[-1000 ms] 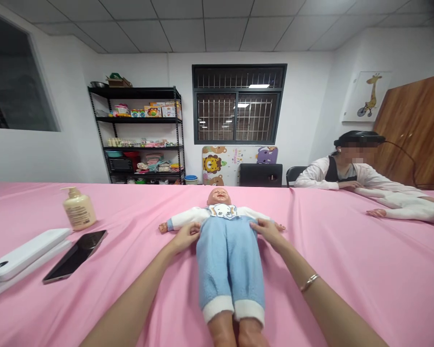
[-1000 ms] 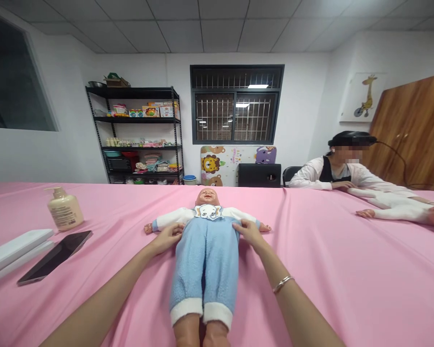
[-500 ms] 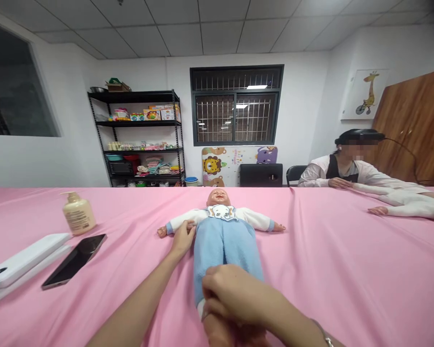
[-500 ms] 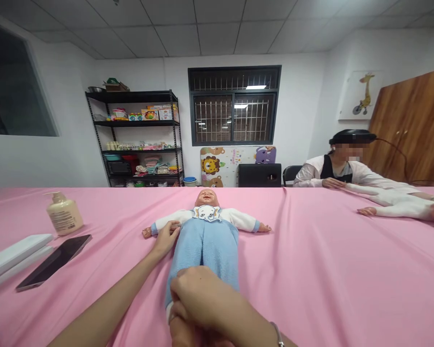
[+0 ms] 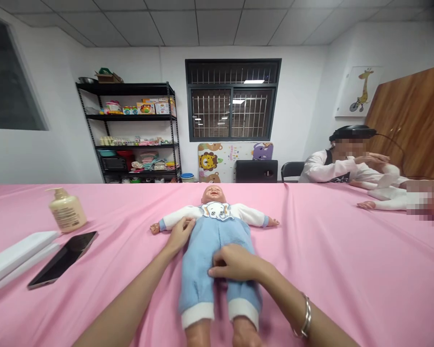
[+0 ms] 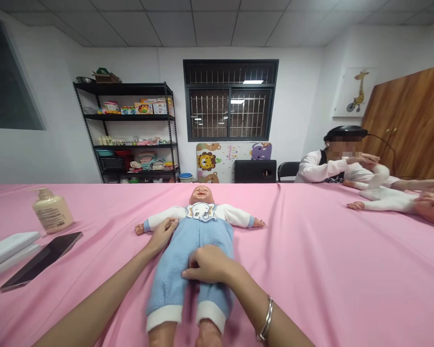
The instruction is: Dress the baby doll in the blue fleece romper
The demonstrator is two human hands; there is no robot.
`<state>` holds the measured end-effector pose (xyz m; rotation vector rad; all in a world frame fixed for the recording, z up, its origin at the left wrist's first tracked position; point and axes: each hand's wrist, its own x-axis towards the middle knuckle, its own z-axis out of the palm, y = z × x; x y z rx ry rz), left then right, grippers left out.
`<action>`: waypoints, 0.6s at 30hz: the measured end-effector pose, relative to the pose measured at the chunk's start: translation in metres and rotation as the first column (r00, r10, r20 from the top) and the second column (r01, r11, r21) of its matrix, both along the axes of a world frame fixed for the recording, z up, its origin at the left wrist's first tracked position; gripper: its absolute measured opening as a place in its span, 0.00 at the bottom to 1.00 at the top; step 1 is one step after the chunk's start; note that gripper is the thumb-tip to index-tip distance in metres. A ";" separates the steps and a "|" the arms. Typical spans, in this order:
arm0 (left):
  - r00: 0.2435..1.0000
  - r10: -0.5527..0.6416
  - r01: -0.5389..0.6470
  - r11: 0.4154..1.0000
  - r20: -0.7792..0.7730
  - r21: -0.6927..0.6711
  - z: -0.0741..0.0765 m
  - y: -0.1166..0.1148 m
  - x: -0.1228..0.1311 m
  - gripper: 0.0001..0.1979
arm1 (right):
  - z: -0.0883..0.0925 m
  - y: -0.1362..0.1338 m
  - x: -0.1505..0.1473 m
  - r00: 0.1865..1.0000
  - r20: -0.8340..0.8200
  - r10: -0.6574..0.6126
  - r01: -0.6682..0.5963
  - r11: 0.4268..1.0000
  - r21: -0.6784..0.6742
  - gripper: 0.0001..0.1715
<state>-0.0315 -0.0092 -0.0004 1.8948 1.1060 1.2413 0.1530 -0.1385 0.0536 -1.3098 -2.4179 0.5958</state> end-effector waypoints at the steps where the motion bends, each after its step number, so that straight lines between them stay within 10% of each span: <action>1: 0.998 -0.054 0.054 0.998 0.015 -0.027 0.002 -0.001 0.001 0.18 | -0.002 0.004 0.004 0.997 -0.075 0.014 -0.018 0.998 -0.054 0.14; 6: 0.982 -0.178 0.183 0.978 0.063 -0.095 0.007 0.003 -0.004 0.18 | -0.016 0.026 0.018 0.829 -0.515 -0.217 0.316 0.942 0.113 0.12; 11: 0.992 0.050 -0.046 0.998 -0.118 0.038 0.000 0.010 -0.012 0.12 | -0.050 0.060 0.048 0.641 -0.631 -0.437 0.631 0.768 0.109 0.16; 15: 0.857 0.325 -0.306 0.945 -0.399 0.113 -0.006 0.007 -0.017 0.09 | -0.072 0.075 0.061 0.423 -0.766 -0.484 0.576 0.796 -0.184 0.27; 18: 0.938 0.252 -0.261 0.965 -0.238 -0.005 -0.006 0.004 -0.014 0.11 | -0.070 0.070 0.060 0.387 -0.814 -0.433 0.410 0.872 -0.269 0.27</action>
